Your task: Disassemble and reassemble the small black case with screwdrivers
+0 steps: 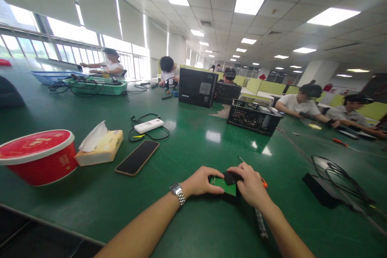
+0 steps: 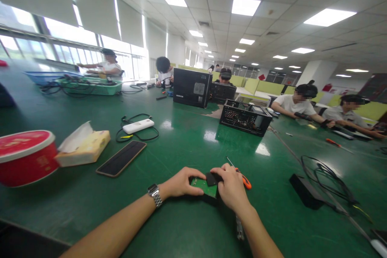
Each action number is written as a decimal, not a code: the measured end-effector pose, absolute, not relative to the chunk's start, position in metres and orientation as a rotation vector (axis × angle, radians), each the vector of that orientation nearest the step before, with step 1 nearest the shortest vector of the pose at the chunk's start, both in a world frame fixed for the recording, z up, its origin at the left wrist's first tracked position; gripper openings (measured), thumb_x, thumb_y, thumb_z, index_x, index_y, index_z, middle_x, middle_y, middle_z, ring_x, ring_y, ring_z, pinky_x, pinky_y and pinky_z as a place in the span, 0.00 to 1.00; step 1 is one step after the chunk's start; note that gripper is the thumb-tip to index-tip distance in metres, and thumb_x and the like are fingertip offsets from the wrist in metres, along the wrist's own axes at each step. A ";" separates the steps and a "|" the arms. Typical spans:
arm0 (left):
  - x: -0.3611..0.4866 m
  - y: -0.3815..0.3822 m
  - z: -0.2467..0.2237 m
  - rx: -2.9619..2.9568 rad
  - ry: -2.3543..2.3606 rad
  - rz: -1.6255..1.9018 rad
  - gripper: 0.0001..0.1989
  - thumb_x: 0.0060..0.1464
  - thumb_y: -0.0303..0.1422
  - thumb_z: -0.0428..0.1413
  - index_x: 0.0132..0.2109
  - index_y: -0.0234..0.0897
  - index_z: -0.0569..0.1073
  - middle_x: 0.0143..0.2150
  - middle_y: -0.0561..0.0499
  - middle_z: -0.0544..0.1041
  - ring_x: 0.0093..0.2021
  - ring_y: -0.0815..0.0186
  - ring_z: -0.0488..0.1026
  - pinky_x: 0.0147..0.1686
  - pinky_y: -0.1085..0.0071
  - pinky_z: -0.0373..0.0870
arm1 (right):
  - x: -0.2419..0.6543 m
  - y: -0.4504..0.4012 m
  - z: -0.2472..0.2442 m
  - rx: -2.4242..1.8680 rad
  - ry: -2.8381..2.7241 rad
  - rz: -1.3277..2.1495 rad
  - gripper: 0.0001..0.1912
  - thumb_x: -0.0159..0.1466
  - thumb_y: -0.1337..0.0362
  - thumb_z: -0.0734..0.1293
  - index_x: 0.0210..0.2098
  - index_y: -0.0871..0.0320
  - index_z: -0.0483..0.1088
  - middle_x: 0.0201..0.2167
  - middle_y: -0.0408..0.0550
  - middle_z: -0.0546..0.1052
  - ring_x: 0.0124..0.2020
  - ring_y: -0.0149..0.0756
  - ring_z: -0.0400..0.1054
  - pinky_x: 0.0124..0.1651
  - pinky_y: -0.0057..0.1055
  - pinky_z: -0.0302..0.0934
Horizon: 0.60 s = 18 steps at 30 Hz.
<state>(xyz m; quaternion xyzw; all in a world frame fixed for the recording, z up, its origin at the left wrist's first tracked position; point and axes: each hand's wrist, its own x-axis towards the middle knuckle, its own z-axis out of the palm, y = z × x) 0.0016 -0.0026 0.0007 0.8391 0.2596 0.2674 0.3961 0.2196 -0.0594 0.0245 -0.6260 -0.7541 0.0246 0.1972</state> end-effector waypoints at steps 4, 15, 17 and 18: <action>0.002 -0.003 0.000 2.124 0.641 0.689 0.24 0.46 0.41 0.66 0.50 0.35 0.78 0.45 0.49 0.80 0.43 0.61 0.75 0.42 0.72 0.66 | 0.222 -0.055 0.019 -1.680 -2.124 0.166 0.27 0.54 0.78 0.57 0.44 0.48 0.76 0.36 0.45 0.72 0.42 0.39 0.66 0.48 0.38 0.55; 0.002 -0.005 -0.002 2.093 0.611 0.745 0.25 0.46 0.40 0.66 0.51 0.35 0.77 0.47 0.48 0.79 0.45 0.59 0.75 0.47 0.70 0.68 | 0.212 -0.061 0.021 -1.333 -2.031 0.451 0.21 0.57 0.74 0.60 0.45 0.56 0.76 0.42 0.50 0.72 0.45 0.38 0.68 0.49 0.33 0.63; 0.002 -0.006 0.000 2.109 0.610 0.752 0.24 0.46 0.39 0.66 0.50 0.35 0.78 0.46 0.48 0.80 0.44 0.59 0.75 0.46 0.71 0.68 | 0.210 -0.063 0.022 -1.293 -2.027 0.477 0.18 0.58 0.71 0.62 0.45 0.56 0.76 0.43 0.50 0.74 0.44 0.38 0.69 0.49 0.34 0.63; 0.002 -0.006 0.000 2.114 0.603 0.753 0.23 0.46 0.38 0.66 0.50 0.35 0.78 0.46 0.48 0.80 0.45 0.60 0.75 0.46 0.71 0.67 | 0.210 -0.064 0.021 -1.281 -2.014 0.475 0.16 0.59 0.69 0.63 0.44 0.57 0.76 0.42 0.50 0.76 0.43 0.39 0.70 0.48 0.34 0.64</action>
